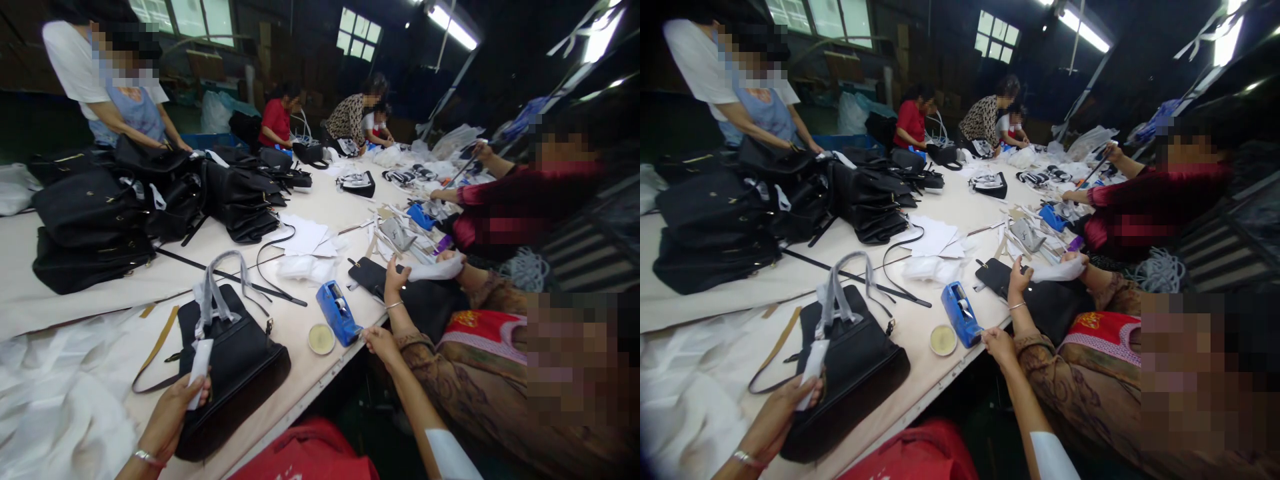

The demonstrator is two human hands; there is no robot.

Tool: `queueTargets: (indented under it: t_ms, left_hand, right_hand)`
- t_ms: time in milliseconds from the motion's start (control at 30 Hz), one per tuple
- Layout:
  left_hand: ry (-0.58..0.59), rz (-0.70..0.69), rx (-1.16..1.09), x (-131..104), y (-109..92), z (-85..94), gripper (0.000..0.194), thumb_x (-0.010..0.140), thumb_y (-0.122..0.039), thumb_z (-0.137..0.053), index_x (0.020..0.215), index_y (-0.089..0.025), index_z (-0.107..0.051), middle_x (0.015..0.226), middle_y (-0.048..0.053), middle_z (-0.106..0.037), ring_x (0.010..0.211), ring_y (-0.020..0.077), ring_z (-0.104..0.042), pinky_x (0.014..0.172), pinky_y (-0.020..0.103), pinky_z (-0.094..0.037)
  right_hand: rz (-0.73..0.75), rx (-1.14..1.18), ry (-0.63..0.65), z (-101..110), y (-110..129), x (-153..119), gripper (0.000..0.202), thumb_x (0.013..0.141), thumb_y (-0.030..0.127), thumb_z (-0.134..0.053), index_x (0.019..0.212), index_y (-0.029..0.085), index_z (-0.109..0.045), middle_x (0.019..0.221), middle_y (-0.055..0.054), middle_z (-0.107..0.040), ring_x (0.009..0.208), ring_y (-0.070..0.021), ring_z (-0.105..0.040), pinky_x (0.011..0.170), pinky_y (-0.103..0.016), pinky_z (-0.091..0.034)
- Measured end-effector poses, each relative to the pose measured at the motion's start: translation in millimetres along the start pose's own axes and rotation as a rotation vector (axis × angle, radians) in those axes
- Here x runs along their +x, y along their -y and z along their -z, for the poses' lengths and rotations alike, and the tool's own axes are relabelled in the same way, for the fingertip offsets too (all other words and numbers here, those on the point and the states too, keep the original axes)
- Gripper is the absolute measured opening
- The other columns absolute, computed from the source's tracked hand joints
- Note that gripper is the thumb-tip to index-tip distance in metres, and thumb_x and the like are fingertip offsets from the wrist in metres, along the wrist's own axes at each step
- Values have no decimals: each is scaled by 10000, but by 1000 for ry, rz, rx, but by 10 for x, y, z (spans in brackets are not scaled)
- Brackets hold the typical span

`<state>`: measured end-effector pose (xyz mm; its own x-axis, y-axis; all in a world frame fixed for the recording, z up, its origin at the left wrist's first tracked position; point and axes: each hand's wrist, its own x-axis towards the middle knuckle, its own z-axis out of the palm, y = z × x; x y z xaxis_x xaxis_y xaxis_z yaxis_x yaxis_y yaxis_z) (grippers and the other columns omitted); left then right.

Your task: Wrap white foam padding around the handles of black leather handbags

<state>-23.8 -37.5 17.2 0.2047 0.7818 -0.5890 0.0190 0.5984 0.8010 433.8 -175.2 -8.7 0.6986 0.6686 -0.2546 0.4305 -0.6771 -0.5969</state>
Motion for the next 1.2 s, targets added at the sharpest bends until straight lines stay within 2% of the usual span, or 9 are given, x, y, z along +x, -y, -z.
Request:
queueTargets:
  t_ms: [200,333,433,533,700,800,900,1067,1200]
  left_hand:
    - [1,-22,36,19,-28,10,356,592,-418,-749,739,-125,-611,647,2,-611,543,124,-520,542,248,-425]
    - [-48,-72,3,-30,-13,4,316,648,-413,-705,716,-131,-580,621,-3,-592,523,114,-513,523,240,-411]
    - [-72,-119,-38,-28,-3,-3,297,665,-395,-688,722,-133,-560,614,1,-596,495,102,-510,493,229,-393]
    - [-115,-111,-76,34,2,13,304,651,-379,-694,734,-136,-532,603,0,-600,468,91,-499,472,220,-374]
    - [-123,-96,-115,79,59,35,309,675,-356,-673,800,-146,-484,597,-10,-601,461,89,-501,462,215,-363]
    - [-131,-99,-124,75,89,48,310,690,-318,-659,862,-146,-466,610,-11,-607,469,89,-515,467,210,-363]
    - [-136,-114,-148,75,107,68,328,711,-323,-646,909,-149,-452,631,-10,-617,484,92,-528,481,212,-375]
    - [-99,-139,-216,89,140,113,350,730,-353,-642,941,-154,-447,646,-11,-619,497,91,-531,485,207,-362]
    - [-24,-125,-248,81,102,140,327,760,-354,-625,955,-152,-456,664,-6,-617,512,85,-522,502,206,-361]
  right_hand:
    - [-72,-40,22,-88,-23,-57,225,780,323,-485,724,167,-638,669,-67,-673,590,-174,-631,530,-249,-458]
    - [-31,-202,35,-29,-32,-233,165,750,299,-513,712,196,-637,703,-118,-671,673,-245,-648,608,-326,-455]
    - [73,-337,49,-72,70,-285,227,789,373,-449,792,240,-633,791,-127,-685,662,-265,-646,601,-350,-454]
    - [338,-216,130,-312,541,-316,301,808,469,-422,904,260,-616,912,-96,-681,757,-265,-641,661,-347,-471]
    - [530,253,674,-1087,1892,-699,286,842,419,-440,960,220,-608,825,-37,-661,670,-173,-605,647,-267,-472]
    - [666,322,883,-1580,2471,-936,225,842,347,-456,909,210,-621,763,-8,-641,621,-143,-574,601,-237,-447]
    - [787,270,978,-1936,2714,-1057,192,842,281,-452,863,211,-629,727,8,-631,611,-133,-566,600,-224,-426]
    - [997,141,873,-2175,2750,-1033,170,838,213,-452,825,209,-622,824,-18,-644,766,-154,-588,712,-238,-405]
    - [865,129,928,-2232,2709,-952,183,811,222,-506,993,218,-520,715,17,-616,627,-138,-597,624,-234,-421]
